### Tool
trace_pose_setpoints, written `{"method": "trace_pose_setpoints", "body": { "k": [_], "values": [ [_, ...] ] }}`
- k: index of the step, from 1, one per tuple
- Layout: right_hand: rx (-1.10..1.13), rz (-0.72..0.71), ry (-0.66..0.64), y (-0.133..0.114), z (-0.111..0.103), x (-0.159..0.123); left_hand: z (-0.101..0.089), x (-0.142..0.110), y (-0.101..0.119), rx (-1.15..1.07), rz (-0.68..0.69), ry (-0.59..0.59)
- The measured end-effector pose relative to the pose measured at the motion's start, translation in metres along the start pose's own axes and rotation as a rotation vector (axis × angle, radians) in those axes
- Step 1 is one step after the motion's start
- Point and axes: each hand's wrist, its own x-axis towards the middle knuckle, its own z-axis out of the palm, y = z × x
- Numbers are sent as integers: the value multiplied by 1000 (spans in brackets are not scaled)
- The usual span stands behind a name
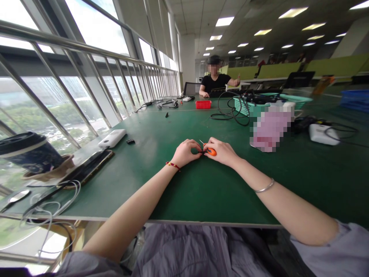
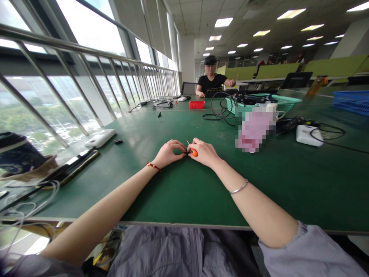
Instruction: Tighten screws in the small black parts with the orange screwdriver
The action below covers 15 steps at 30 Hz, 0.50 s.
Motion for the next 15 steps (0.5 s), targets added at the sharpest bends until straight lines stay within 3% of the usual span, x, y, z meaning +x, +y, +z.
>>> {"method": "trace_pose_setpoints", "body": {
  "k": [15],
  "values": [
    [-10,21,16,-3,-1,-1,0,-2,1,35,-33,-51]
  ]
}}
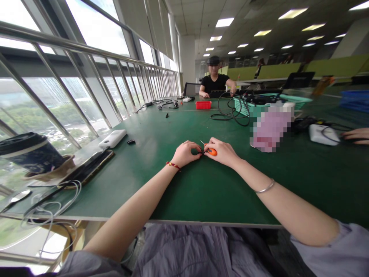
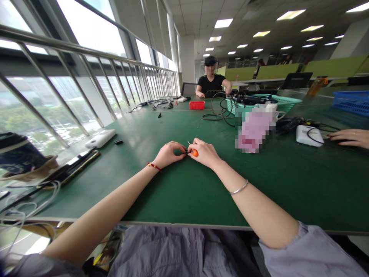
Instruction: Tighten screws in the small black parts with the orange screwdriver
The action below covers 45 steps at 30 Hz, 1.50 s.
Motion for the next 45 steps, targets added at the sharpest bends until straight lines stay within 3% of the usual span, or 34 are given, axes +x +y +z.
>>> {"method": "trace_pose_setpoints", "body": {
  "k": [19,30,40,45],
  "values": [
    [43,43,0,2,5,0,1,0,2,-13,5,-10],
    [78,180,172,16,1,3,1,0,-2,-166,-30,-7],
    [42,8,11,8,0,1,-1,-2,6,27,-33,5],
    [14,-25,-10,4,1,1,-3,-3,11,52,-32,23]
  ]
}}
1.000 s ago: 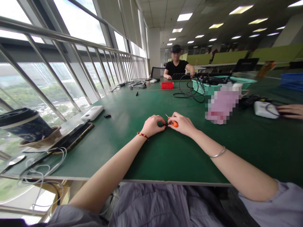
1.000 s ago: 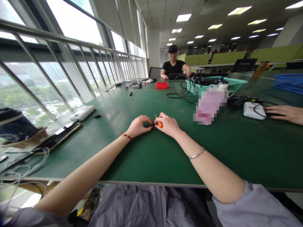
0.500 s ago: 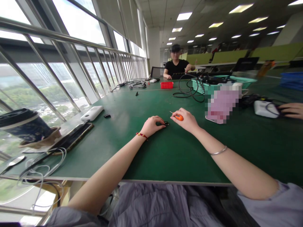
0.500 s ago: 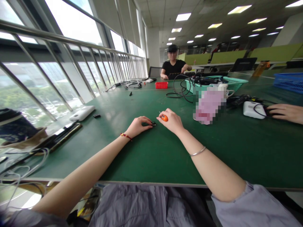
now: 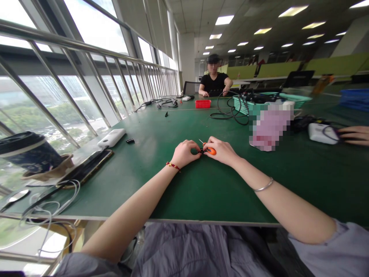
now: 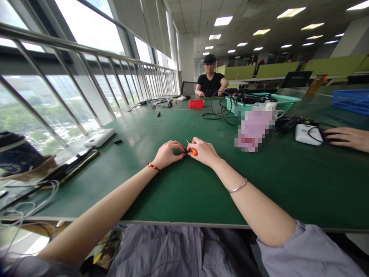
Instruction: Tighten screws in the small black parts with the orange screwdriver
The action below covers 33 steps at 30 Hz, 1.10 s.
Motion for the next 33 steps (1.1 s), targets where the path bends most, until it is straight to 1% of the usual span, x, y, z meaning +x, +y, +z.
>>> {"method": "trace_pose_setpoints", "body": {
  "k": [4,7,14,17,19,21,26,28,30,33],
  "values": [
    [-1,-4,0,-1,1,0,-2,0,4,10,9,2],
    [9,2,13,-1,1,0,-2,0,5,4,-16,4],
    [24,128,148,5,-2,0,3,2,2,-45,-92,-26],
    [29,146,169,8,-2,-1,-1,-2,-4,-45,-102,-33],
    [35,144,168,9,-2,-1,-11,-10,-13,-34,-120,-42],
    [42,139,162,9,-2,-1,-26,-22,-26,-22,-146,-50],
    [52,124,141,7,-1,-1,-76,-57,-66,53,-266,-77],
    [55,118,135,6,-1,-1,-93,-68,-78,70,-310,-97],
    [57,114,128,5,0,-1,-105,-76,-85,68,-333,-71],
    [60,109,118,5,0,-1,-112,-80,-92,54,-377,-7]
  ]
}}
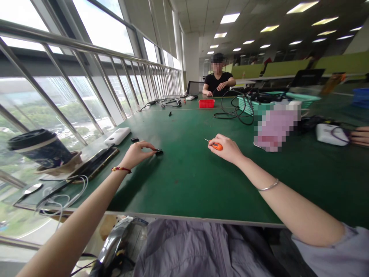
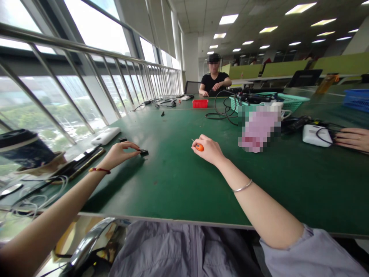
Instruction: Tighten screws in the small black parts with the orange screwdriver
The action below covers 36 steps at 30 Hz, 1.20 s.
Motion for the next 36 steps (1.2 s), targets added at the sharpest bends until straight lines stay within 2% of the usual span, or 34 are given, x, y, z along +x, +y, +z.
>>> {"method": "trace_pose_setpoints", "body": {
  "k": [5,18,22,26,29,32,36],
  "values": [
    [-1,2,-3,0,1,0,3,7,-1,-22,-92,-19],
    [20,-4,-19,-1,-1,0,8,10,-2,-163,-172,-111],
    [16,-10,-25,-2,0,0,7,15,4,-211,-253,-166],
    [12,-15,-27,-3,-1,0,9,23,17,-254,-272,-233],
    [5,-24,-28,-5,-2,0,17,30,31,-289,-249,-307],
    [-11,-47,-23,-9,-4,0,33,39,49,-322,-170,-383],
    [-84,-190,-52,-17,-5,0,63,50,78,-345,-1,-329]
  ]
}}
